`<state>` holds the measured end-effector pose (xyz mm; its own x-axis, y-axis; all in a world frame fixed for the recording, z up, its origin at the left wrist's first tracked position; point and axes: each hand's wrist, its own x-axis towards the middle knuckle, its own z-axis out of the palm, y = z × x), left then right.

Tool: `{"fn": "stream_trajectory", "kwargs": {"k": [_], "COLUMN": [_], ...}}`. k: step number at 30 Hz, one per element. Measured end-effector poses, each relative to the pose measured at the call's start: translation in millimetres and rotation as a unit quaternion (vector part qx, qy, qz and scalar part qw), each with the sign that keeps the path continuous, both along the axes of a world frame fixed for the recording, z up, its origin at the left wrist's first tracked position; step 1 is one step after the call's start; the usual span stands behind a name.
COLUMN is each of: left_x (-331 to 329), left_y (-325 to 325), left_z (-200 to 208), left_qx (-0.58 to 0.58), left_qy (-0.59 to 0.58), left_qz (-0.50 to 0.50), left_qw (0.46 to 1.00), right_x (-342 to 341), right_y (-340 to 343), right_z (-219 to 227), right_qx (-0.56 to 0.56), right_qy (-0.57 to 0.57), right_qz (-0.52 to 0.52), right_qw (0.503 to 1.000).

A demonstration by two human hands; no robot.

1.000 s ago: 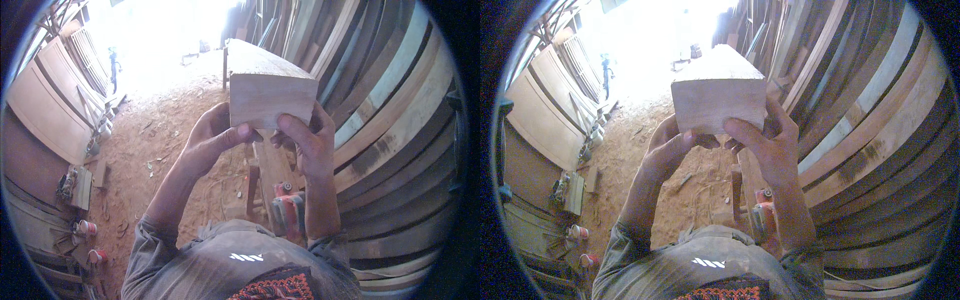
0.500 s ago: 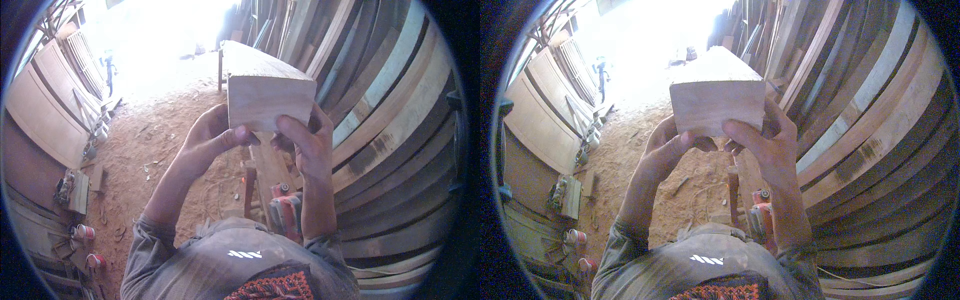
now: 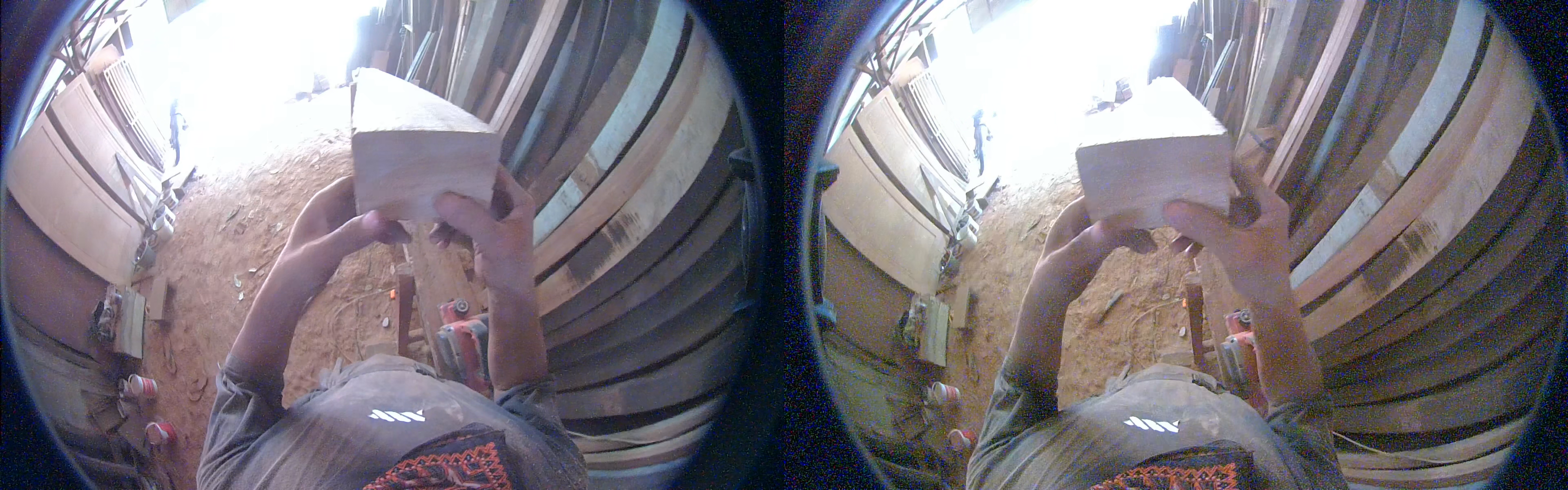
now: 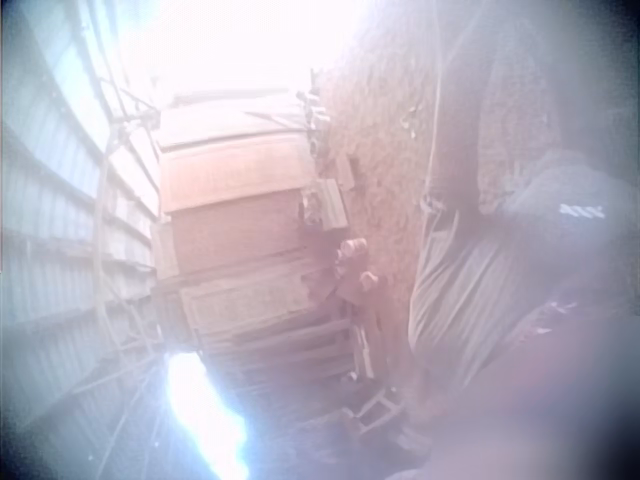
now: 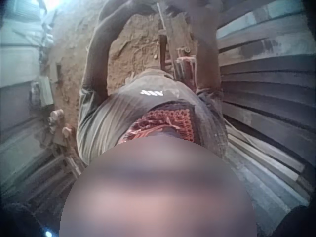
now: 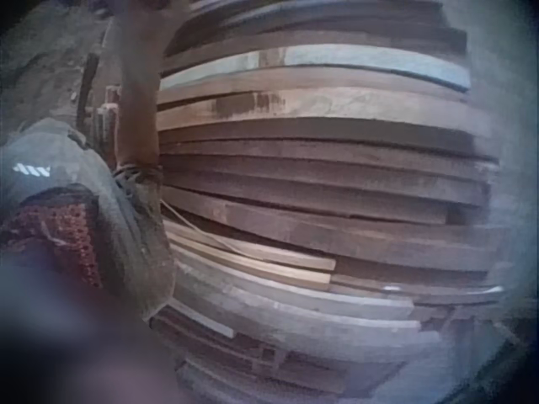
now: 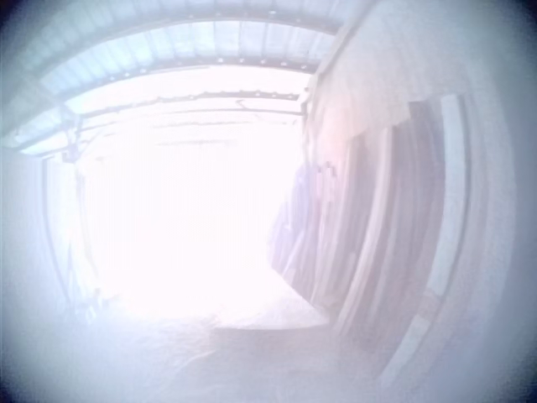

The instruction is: The person uses a handheld electric sander to smooth the surface of a long wooden plank resting on a workbench. They repeatedly sand one side, then lift and rotate the plank to sand another side, continuing this cycle.

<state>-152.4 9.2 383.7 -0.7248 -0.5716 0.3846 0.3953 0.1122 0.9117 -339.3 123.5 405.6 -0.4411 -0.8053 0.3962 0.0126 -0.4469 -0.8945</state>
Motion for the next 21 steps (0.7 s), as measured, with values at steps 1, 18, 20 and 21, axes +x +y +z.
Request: {"fn": "stream_trajectory", "kwargs": {"k": [1, 18, 20, 21], "left_x": [1.4, 22.6, 22.1, 22.1], "left_y": [-1.6, -23.4, -23.3, -23.3], "left_z": [-2.8, -19.9, -19.2, -19.3], "left_qx": [0.014, -0.025, -0.044, -0.032], "left_qy": [0.022, -0.042, -0.058, -0.058], "left_qz": [-0.004, 0.046, 0.059, 0.056], "left_qw": [1.0, 0.998, 0.996, 0.996], "right_x": [0.8, 12.1, 11.7, 11.5], "right_y": [0.3, 0.0, -0.4, -1.1], "right_z": [-1.3, 5.9, 4.3, 3.3], "right_qx": [-0.007, 0.012, 0.017, 0.017], "right_qy": [-0.004, 0.019, 0.016, 0.018], "right_qz": [0.004, 0.059, 0.061, 0.06], "right_qw": [1.0, 0.998, 0.998, 0.998]}}
